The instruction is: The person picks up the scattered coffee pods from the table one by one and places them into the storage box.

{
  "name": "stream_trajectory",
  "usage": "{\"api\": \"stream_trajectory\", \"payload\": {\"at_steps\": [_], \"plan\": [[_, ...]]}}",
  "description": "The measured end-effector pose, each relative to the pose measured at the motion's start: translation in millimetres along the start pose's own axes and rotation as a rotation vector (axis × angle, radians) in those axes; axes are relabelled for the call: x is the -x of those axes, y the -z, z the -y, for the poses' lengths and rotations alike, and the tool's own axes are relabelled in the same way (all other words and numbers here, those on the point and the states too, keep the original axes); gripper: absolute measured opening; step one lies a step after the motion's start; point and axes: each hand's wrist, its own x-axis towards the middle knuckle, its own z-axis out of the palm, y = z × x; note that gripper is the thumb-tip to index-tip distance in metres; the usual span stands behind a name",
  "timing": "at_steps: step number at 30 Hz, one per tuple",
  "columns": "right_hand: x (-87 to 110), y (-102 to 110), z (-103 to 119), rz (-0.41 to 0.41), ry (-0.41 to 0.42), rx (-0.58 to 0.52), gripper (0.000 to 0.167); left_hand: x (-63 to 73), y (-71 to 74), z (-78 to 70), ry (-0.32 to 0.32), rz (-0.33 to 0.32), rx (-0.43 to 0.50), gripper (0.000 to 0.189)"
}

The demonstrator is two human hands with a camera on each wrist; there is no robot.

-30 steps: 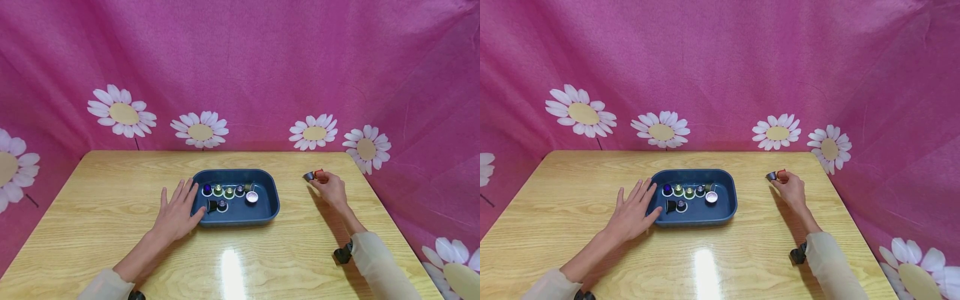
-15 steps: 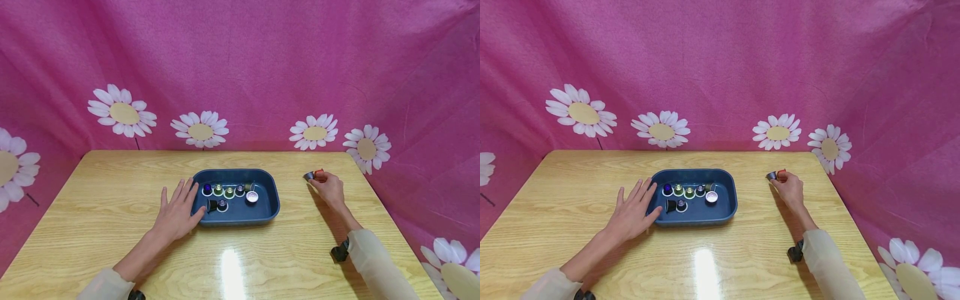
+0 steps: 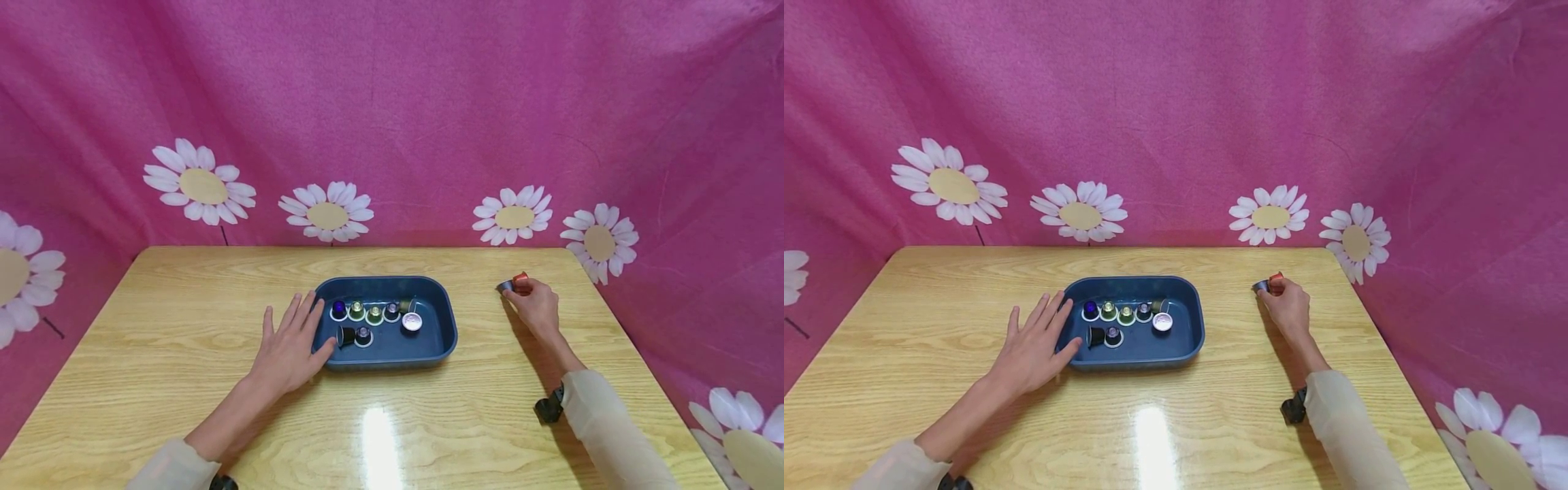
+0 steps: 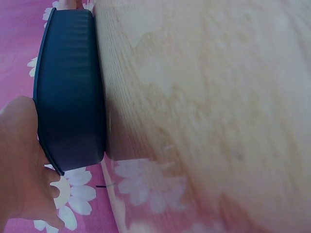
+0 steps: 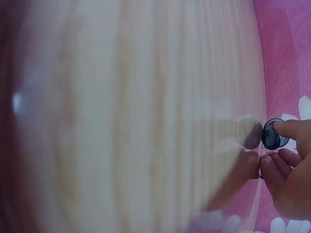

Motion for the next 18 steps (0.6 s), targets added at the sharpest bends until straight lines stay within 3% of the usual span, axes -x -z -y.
{"api": "stream_trajectory", "payload": {"at_steps": [12, 18], "plan": [[-2.8, -0.3, -1.2, 0.035, -0.028, 0.031, 0.034, -1.1, -0.4, -0.7, 0.004, 0.002, -0.005, 0.077], [-3.1, 0.5, -0.9, 0.038, -0.004, 0.044, 0.031, -1.3, 0.5, -0.6, 0.004, 0.003, -0.005, 0.076]]}}
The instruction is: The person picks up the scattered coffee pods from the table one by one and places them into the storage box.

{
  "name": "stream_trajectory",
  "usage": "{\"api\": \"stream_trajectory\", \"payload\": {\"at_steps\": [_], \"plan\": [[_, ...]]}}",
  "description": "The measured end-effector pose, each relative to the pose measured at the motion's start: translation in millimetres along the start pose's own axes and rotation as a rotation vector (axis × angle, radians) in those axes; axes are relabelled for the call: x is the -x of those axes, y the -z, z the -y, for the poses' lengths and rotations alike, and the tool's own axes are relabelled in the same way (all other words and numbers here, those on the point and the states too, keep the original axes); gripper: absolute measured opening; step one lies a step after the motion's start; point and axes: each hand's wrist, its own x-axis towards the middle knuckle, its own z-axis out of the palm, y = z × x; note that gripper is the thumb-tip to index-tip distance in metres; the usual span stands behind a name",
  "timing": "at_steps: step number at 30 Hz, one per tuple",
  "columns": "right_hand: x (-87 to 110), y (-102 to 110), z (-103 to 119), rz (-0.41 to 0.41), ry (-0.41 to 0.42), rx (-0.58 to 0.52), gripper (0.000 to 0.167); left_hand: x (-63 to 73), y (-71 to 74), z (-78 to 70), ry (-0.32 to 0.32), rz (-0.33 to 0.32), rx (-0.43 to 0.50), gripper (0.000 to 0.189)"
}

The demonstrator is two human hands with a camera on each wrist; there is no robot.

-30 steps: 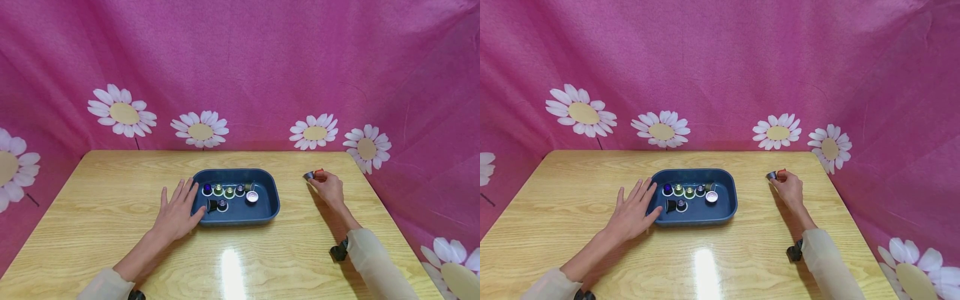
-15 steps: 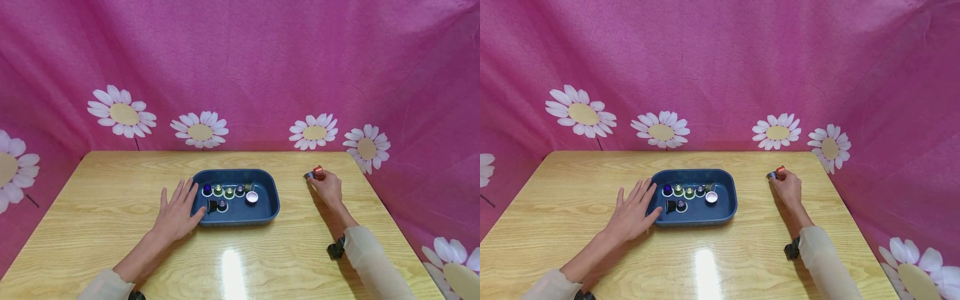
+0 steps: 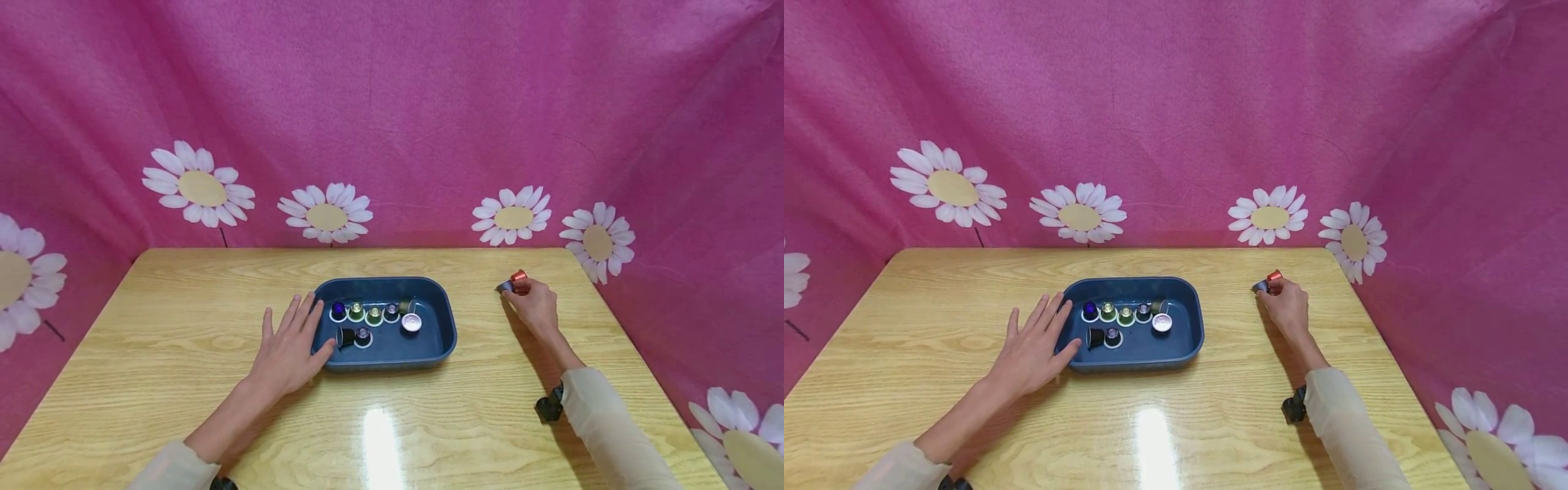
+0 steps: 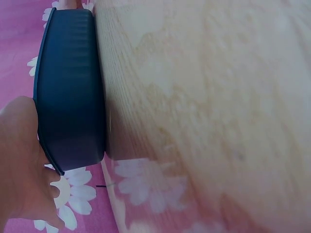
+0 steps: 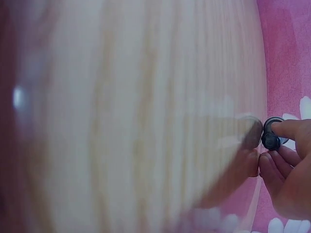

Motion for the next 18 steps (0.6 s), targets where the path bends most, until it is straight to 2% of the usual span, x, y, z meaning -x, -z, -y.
{"api": "stream_trajectory", "payload": {"at_steps": [11, 18], "plan": [[0.0, 2.5, 1.2, 0.016, 0.008, -0.002, 0.031, 0.5, 0.8, -0.6, -0.001, -0.005, 0.008, 0.076], [1.2, 10.0, 10.7, 0.049, 0.053, -0.035, 0.031, 0.9, 0.1, 0.0, -0.007, -0.016, 0.011, 0.076]]}}
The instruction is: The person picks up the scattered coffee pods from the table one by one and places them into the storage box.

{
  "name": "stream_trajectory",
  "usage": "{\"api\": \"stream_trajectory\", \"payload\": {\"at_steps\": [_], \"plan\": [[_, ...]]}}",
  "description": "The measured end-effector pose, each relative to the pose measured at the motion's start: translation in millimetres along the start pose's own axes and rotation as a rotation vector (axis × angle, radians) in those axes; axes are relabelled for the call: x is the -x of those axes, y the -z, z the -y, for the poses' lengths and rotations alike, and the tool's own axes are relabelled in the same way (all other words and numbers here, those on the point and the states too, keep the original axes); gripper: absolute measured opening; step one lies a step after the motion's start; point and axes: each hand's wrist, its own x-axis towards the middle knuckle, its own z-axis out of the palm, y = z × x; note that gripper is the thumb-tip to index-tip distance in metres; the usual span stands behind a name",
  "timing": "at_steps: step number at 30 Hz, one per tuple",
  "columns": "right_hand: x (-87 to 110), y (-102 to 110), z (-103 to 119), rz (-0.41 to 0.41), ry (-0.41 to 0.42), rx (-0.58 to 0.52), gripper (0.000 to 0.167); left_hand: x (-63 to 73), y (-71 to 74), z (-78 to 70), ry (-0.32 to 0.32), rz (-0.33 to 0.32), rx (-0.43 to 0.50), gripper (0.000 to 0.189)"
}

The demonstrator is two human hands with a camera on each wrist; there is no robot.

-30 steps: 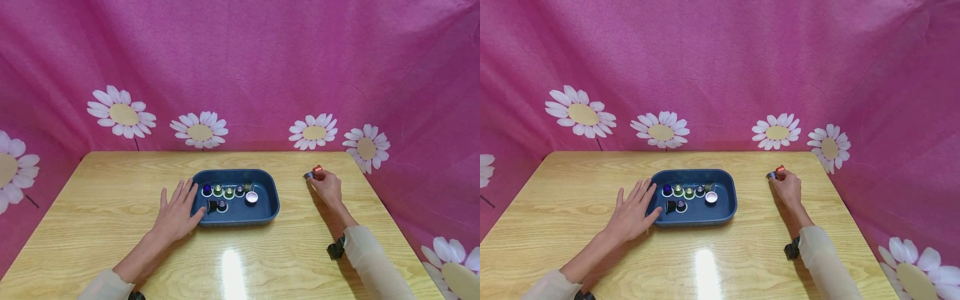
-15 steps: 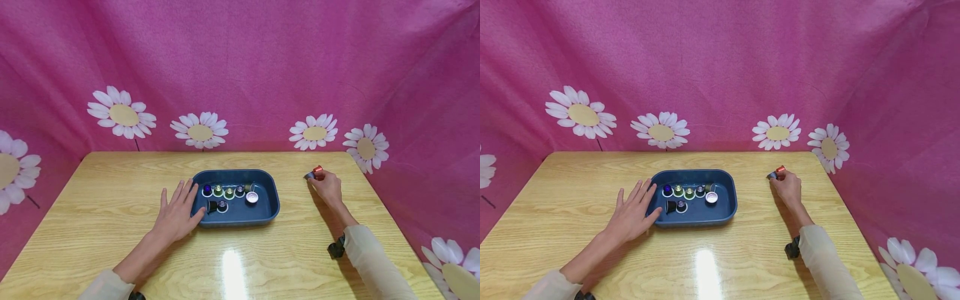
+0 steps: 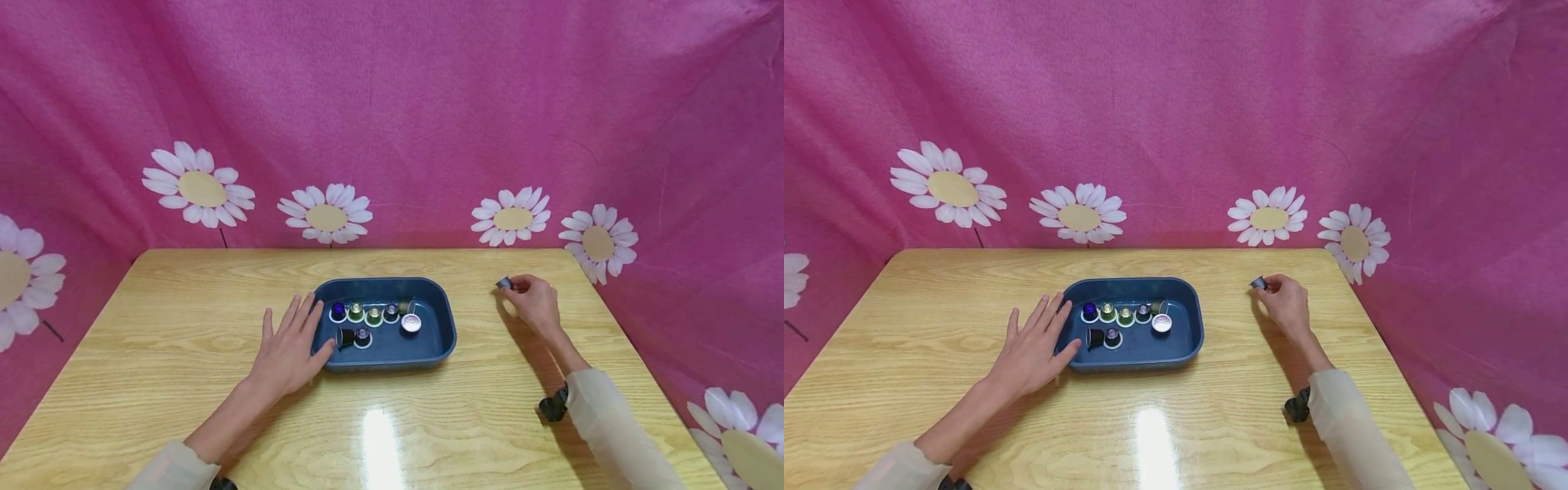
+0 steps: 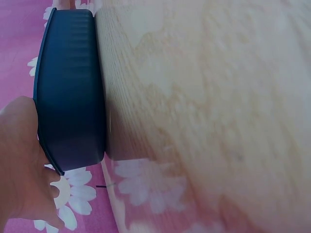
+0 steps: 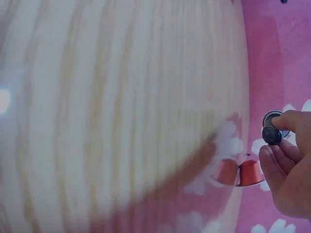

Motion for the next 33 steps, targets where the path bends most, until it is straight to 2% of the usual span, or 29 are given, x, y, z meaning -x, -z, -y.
{"api": "stream_trajectory", "payload": {"at_steps": [12, 19, 24, 33], "plan": [[5.9, 3.7, 30.1, -0.008, 0.108, -0.021, 0.029, 0.1, -1.0, 1.1, -0.005, -0.004, -0.006, 0.076], [12.4, 6.3, 48.4, 0.012, 0.137, -0.041, 0.028, 0.8, -1.1, 0.8, -0.016, -0.026, 0.003, 0.075], [17.1, 5.3, 60.6, 0.006, 0.165, -0.056, 0.027, 0.5, -0.6, 0.7, -0.01, -0.012, 0.004, 0.075], [28.3, 3.2, 84.2, 0.005, 0.253, -0.154, 0.023, -0.1, -0.3, 0.2, -0.002, 0.005, -0.006, 0.076]]}}
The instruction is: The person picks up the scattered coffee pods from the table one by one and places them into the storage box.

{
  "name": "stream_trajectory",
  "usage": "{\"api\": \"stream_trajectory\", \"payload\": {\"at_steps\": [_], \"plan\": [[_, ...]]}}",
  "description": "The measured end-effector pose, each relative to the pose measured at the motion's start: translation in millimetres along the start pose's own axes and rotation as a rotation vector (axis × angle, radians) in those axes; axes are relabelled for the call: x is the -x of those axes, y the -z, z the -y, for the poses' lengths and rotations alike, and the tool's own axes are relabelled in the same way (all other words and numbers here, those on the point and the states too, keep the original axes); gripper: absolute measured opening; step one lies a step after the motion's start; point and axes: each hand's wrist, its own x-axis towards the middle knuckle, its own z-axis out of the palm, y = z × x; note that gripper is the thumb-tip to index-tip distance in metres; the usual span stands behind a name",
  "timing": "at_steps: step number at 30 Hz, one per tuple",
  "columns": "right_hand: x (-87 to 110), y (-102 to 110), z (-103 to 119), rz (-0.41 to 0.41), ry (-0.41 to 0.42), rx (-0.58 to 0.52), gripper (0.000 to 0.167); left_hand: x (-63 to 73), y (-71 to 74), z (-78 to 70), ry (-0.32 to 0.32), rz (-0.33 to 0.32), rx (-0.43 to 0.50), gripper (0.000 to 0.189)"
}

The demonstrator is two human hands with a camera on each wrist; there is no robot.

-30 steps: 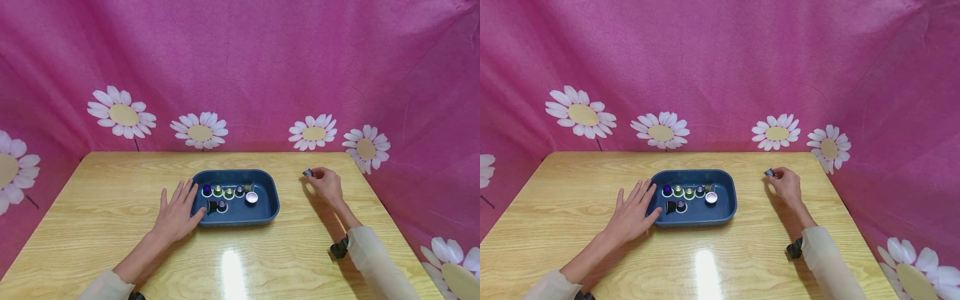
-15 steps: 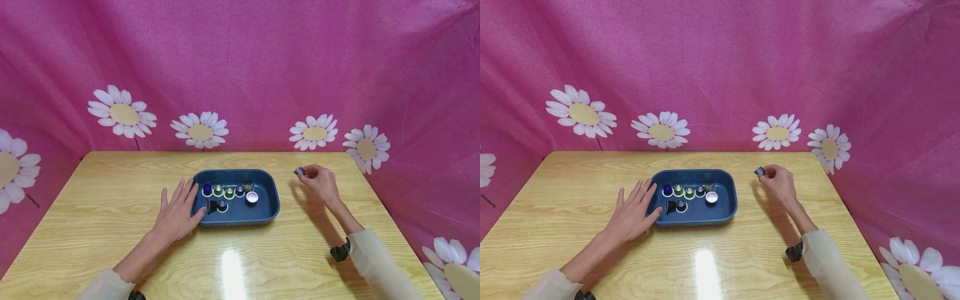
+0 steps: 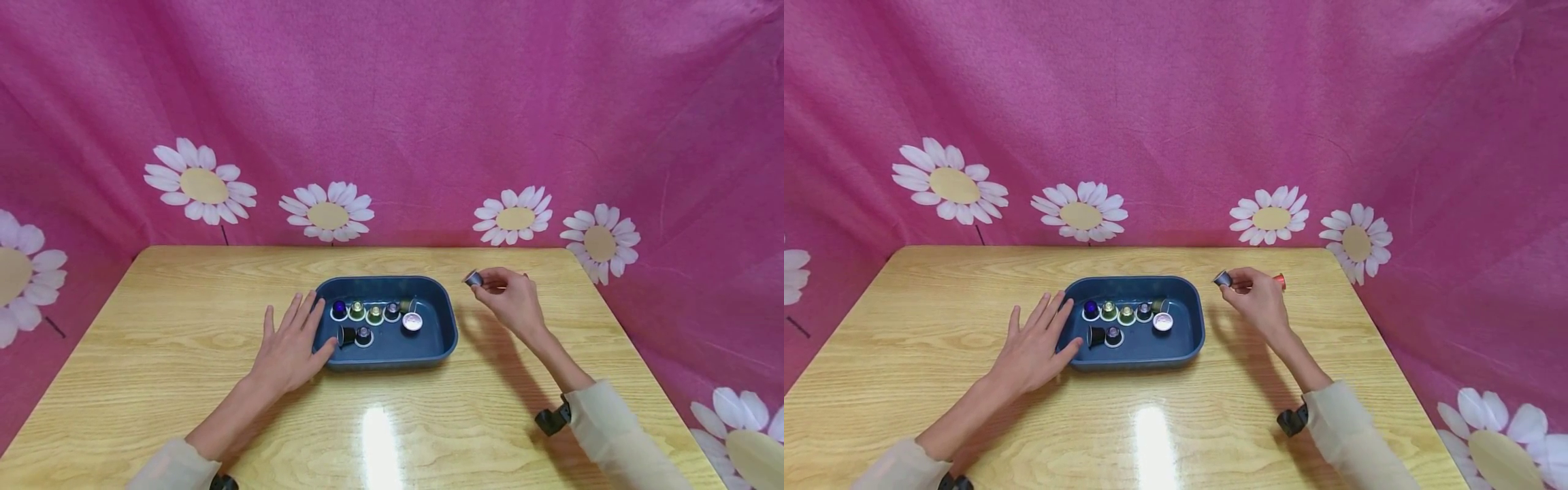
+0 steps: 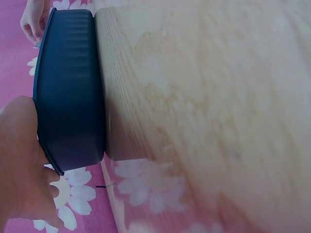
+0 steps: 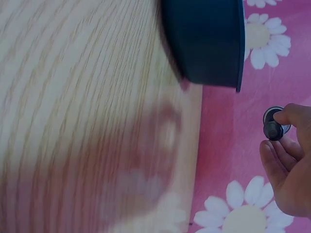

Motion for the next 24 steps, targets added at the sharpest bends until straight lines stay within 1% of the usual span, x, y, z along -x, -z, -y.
{"api": "stream_trajectory", "payload": {"at_steps": [3, 8, 12, 17, 19, 24], "plan": [[1.7, -3.2, 8.8, 0.014, 0.006, -0.036, 0.023, 0.0, -0.5, 0.2, 0.0, -0.002, 0.001, 0.076], [4.8, -12.0, 20.2, 0.059, 0.024, -0.065, 0.023, 0.3, -1.3, 0.4, 0.001, -0.006, 0.004, 0.076], [8.6, -19.2, 26.2, 0.103, 0.043, -0.067, 0.023, 0.3, -1.9, 0.5, 0.001, -0.008, 0.001, 0.076], [13.1, -26.8, 33.2, 0.148, 0.037, -0.085, 0.023, -0.2, -1.4, 0.3, 0.001, -0.007, 0.002, 0.076], [13.9, -29.8, 36.0, 0.158, 0.037, -0.112, 0.023, -0.3, -1.3, 0.4, 0.001, -0.007, 0.008, 0.075], [14.4, -38.1, 41.7, 0.18, 0.064, -0.14, 0.022, 0.4, -1.0, 0.5, -0.002, -0.014, 0.012, 0.075]]}}
